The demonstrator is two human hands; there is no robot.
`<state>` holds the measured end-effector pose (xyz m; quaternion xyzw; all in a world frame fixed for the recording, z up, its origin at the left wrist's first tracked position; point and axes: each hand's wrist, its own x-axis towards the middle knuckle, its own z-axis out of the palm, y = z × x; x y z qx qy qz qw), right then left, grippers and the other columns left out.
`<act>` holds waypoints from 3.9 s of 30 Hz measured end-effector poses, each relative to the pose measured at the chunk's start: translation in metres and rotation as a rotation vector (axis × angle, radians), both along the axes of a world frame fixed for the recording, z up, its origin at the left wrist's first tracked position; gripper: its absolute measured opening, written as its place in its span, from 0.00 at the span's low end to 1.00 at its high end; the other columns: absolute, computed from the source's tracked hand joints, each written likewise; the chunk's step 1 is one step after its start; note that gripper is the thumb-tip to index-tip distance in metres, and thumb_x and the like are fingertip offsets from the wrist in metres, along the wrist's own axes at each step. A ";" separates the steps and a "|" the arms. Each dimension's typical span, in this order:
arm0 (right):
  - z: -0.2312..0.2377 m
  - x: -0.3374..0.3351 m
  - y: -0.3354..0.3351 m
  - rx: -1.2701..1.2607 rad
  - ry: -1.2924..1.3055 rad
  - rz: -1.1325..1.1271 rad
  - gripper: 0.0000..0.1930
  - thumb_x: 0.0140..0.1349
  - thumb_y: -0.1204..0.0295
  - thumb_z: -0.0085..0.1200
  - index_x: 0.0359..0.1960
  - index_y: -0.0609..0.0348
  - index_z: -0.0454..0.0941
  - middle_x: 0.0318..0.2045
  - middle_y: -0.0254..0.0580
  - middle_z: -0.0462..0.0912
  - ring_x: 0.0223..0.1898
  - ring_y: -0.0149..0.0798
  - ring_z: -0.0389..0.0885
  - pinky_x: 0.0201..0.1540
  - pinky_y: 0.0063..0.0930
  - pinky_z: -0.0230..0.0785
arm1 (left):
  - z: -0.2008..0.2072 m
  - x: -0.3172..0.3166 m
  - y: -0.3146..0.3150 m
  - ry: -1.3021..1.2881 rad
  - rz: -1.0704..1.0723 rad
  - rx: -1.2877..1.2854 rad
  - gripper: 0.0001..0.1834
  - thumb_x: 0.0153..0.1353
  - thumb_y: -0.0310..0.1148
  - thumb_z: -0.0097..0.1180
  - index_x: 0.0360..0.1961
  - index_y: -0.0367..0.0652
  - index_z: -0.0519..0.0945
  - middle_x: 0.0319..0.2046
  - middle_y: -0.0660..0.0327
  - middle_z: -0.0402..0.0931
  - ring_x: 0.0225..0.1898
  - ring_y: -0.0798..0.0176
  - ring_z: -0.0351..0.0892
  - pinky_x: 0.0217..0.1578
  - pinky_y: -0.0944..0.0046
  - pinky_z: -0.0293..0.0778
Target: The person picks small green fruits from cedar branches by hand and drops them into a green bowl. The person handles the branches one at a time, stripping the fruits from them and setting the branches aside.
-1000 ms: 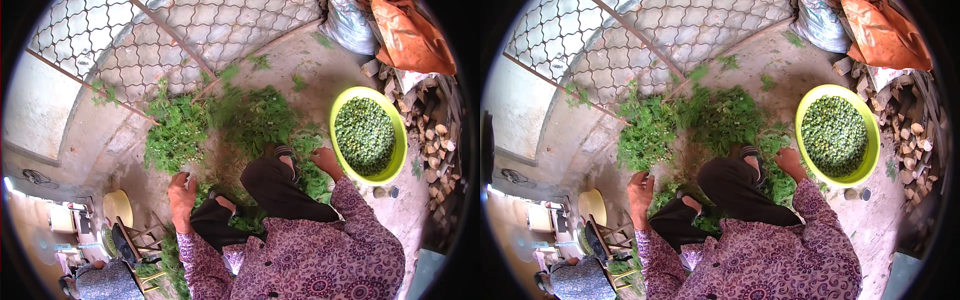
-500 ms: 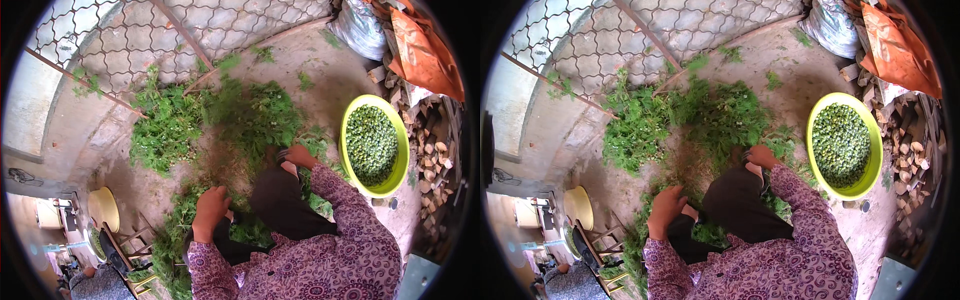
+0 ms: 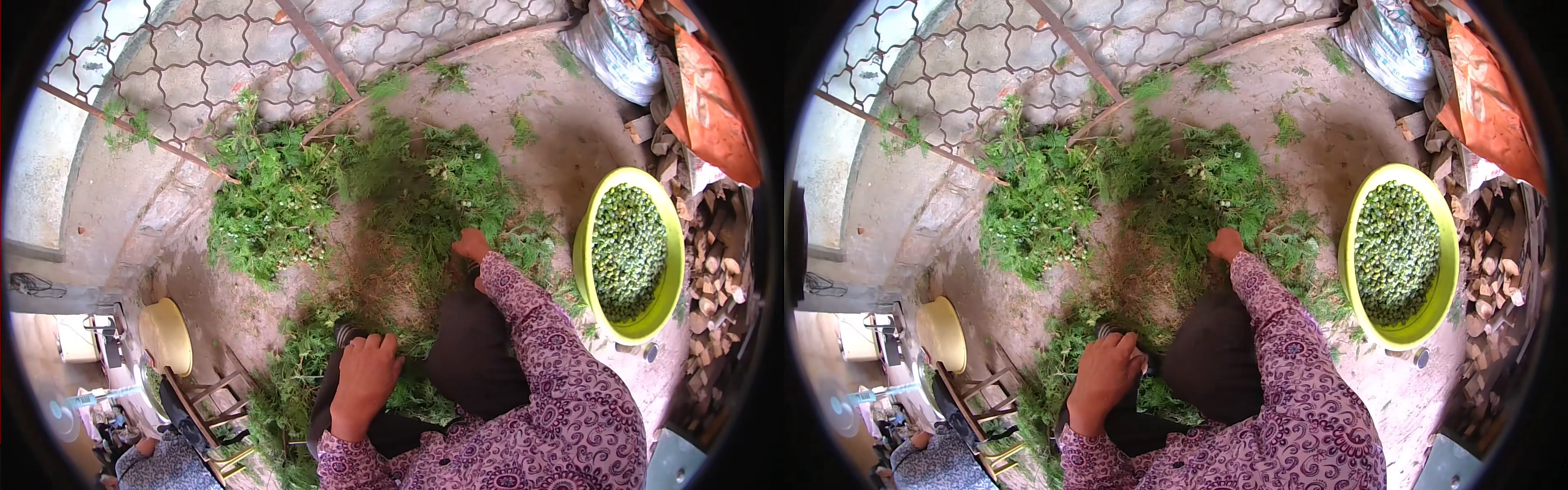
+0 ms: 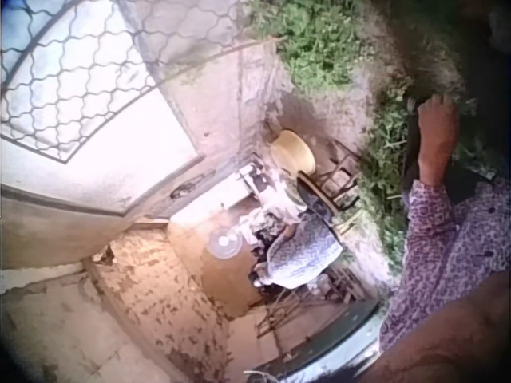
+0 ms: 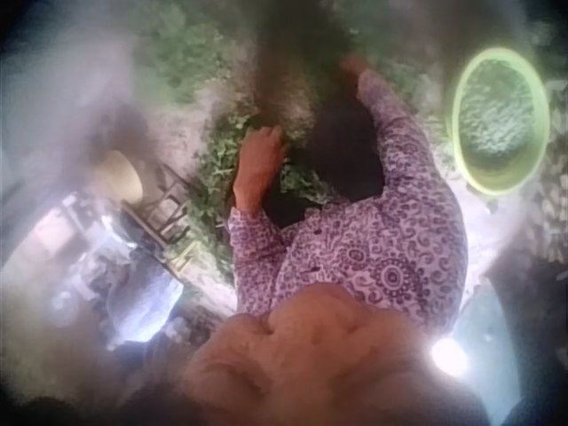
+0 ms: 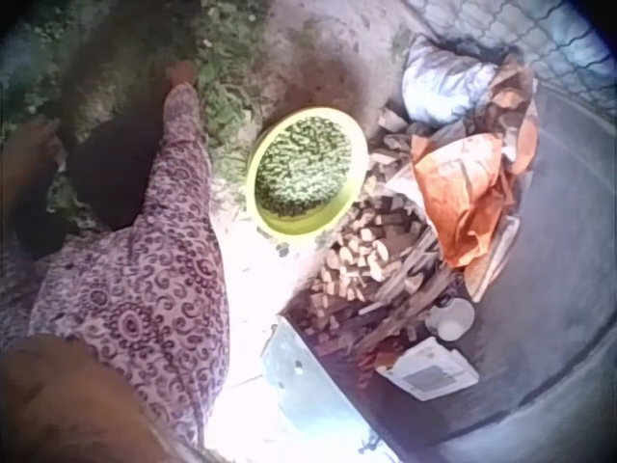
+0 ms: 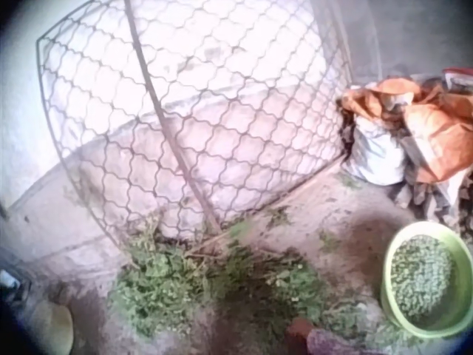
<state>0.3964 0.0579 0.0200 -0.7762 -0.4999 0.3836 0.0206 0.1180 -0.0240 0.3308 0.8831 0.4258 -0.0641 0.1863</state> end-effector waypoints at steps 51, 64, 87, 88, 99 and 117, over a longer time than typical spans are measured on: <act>0.096 0.092 -0.032 0.284 0.642 -0.636 0.12 0.51 0.68 0.52 0.22 0.68 0.75 0.17 0.44 0.75 0.18 0.32 0.74 0.17 0.27 0.66 | 0.017 0.017 -0.001 -0.128 -0.017 0.104 0.12 0.48 0.34 0.56 0.30 0.41 0.70 0.26 0.55 0.70 0.32 0.50 0.71 0.32 0.54 0.66; -0.070 0.110 -0.048 0.212 0.320 -0.766 0.33 0.46 0.69 0.56 0.56 0.65 0.60 0.20 0.42 0.74 0.16 0.31 0.70 0.15 0.26 0.61 | 0.014 0.034 0.004 0.031 -0.089 -0.083 0.14 0.47 0.34 0.57 0.34 0.42 0.70 0.27 0.57 0.69 0.33 0.52 0.71 0.33 0.55 0.64; 0.013 0.130 0.101 0.384 -0.178 -0.686 0.40 0.45 0.58 0.57 0.58 0.65 0.55 0.50 0.58 0.68 0.49 0.51 0.70 0.52 0.35 0.63 | 0.013 0.023 0.009 0.137 -0.023 -0.236 0.22 0.48 0.33 0.54 0.46 0.37 0.69 0.37 0.53 0.70 0.35 0.51 0.69 0.36 0.56 0.66; 0.000 0.144 0.097 0.255 -0.066 -0.626 0.39 0.46 0.58 0.57 0.58 0.64 0.55 0.49 0.58 0.68 0.49 0.49 0.70 0.51 0.35 0.64 | 0.007 0.025 0.012 0.105 -0.030 -0.249 0.22 0.48 0.33 0.54 0.46 0.37 0.69 0.38 0.54 0.70 0.35 0.51 0.69 0.36 0.56 0.66; 0.009 0.013 0.062 0.508 0.311 0.018 0.15 0.47 0.63 0.50 0.28 0.64 0.75 0.29 0.55 0.76 0.34 0.52 0.74 0.39 0.42 0.66 | 0.000 0.026 0.012 0.202 -0.043 -0.319 0.23 0.47 0.33 0.55 0.46 0.38 0.70 0.39 0.53 0.70 0.36 0.51 0.69 0.37 0.56 0.66; -0.014 0.063 0.084 0.265 -0.041 -0.314 0.24 0.45 0.68 0.56 0.45 0.58 0.66 0.41 0.57 0.73 0.39 0.54 0.73 0.40 0.44 0.67 | 0.003 0.022 0.015 0.193 0.015 -0.357 0.21 0.50 0.32 0.54 0.45 0.36 0.69 0.42 0.50 0.70 0.39 0.48 0.69 0.40 0.55 0.66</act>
